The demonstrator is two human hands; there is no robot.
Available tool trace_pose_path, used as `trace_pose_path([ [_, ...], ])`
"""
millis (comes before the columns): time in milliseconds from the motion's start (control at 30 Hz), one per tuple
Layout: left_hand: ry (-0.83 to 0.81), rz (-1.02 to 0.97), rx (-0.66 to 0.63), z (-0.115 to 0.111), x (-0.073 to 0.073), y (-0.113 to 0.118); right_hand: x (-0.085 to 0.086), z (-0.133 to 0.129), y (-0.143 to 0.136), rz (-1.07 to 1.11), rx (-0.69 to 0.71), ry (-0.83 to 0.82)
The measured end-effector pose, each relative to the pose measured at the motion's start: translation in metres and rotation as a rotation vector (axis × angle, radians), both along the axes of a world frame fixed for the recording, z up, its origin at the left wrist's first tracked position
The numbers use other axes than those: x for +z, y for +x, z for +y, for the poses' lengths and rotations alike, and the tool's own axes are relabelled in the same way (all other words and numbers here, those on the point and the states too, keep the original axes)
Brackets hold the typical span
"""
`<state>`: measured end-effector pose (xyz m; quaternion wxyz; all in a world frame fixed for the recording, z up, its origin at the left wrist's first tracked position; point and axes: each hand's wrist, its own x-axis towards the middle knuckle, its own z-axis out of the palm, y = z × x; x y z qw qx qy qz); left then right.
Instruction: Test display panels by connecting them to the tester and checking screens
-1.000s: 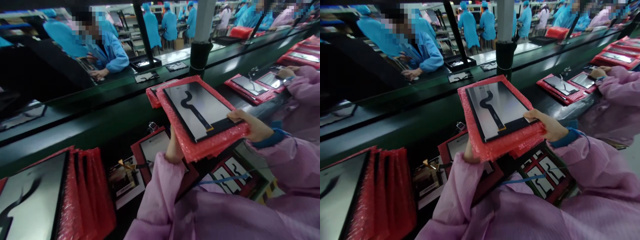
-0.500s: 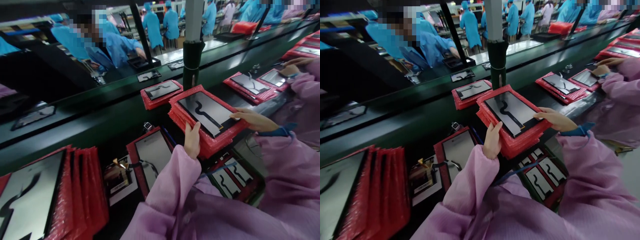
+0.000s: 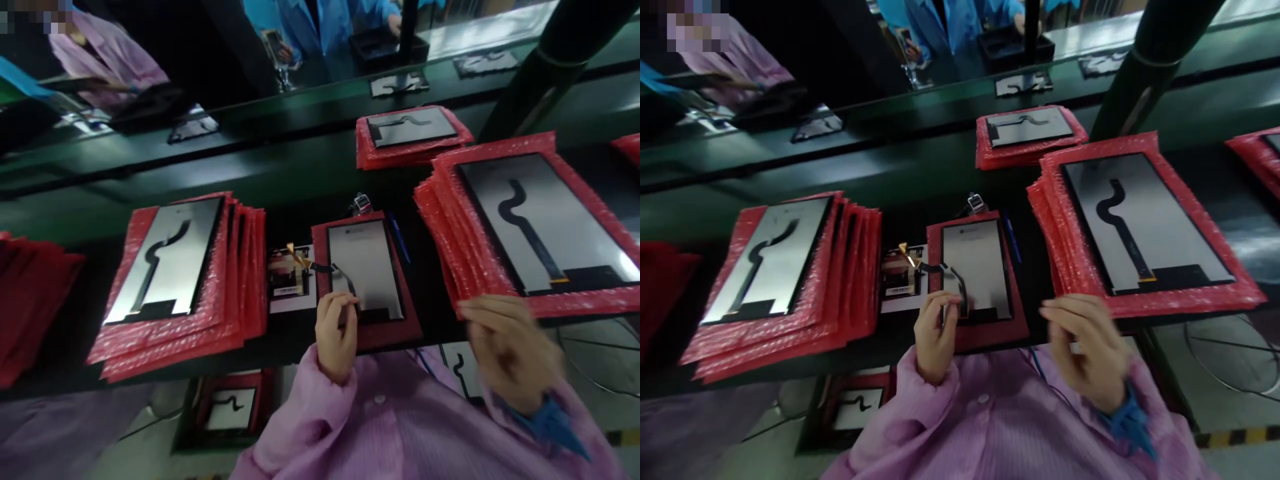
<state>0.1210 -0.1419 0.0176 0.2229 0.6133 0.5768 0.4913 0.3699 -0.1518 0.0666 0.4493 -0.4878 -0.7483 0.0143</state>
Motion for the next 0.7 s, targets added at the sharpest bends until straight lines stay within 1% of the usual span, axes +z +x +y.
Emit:
trace_pose_path([
  [33,-0.008,0.086,0.057,-0.004,-0.012,-0.009,-0.009,0.005,-0.021,0.002,0.06,-0.114],
  [67,-0.013,0.155,0.089,-0.008,-0.023,-0.016,-0.018,0.01,-0.039,-0.019,0.08,-0.231],
  [133,-0.013,0.258,0.104,-0.015,-0.038,-0.024,-0.038,0.02,-0.063,-0.066,0.062,-0.412],
  [167,-0.006,0.292,0.103,-0.017,-0.042,-0.026,-0.048,0.024,-0.07,-0.09,0.037,-0.466],
  [233,0.007,0.335,0.097,-0.02,-0.047,-0.027,-0.064,0.028,-0.076,-0.116,-0.01,-0.503],
  [300,0.011,0.351,0.093,-0.02,-0.047,-0.027,-0.074,0.029,-0.076,-0.098,-0.038,-0.506],
  [333,0.01,0.347,0.096,-0.021,-0.046,-0.027,-0.077,0.029,-0.074,-0.065,-0.045,-0.522],
  [367,0.002,0.336,0.102,-0.021,-0.045,-0.027,-0.077,0.029,-0.072,-0.015,-0.051,-0.552],
  [433,-0.03,0.296,0.105,-0.021,-0.042,-0.028,-0.071,0.029,-0.067,0.128,-0.053,-0.651],
  [500,-0.074,0.232,0.097,-0.021,-0.038,-0.032,-0.058,0.027,-0.065,0.266,-0.026,-0.743],
  [533,-0.098,0.194,0.084,-0.02,-0.037,-0.035,-0.05,0.025,-0.067,0.31,-0.006,-0.759],
  [567,-0.122,0.155,0.064,-0.018,-0.036,-0.039,-0.041,0.022,-0.069,0.334,0.017,-0.748],
  [633,-0.149,0.106,0.042,-0.01,-0.035,-0.05,-0.023,0.015,-0.08,0.317,0.061,-0.665],
  [700,-0.127,0.139,0.11,0.001,-0.038,-0.061,-0.009,0.008,-0.096,0.235,0.104,-0.531],
])
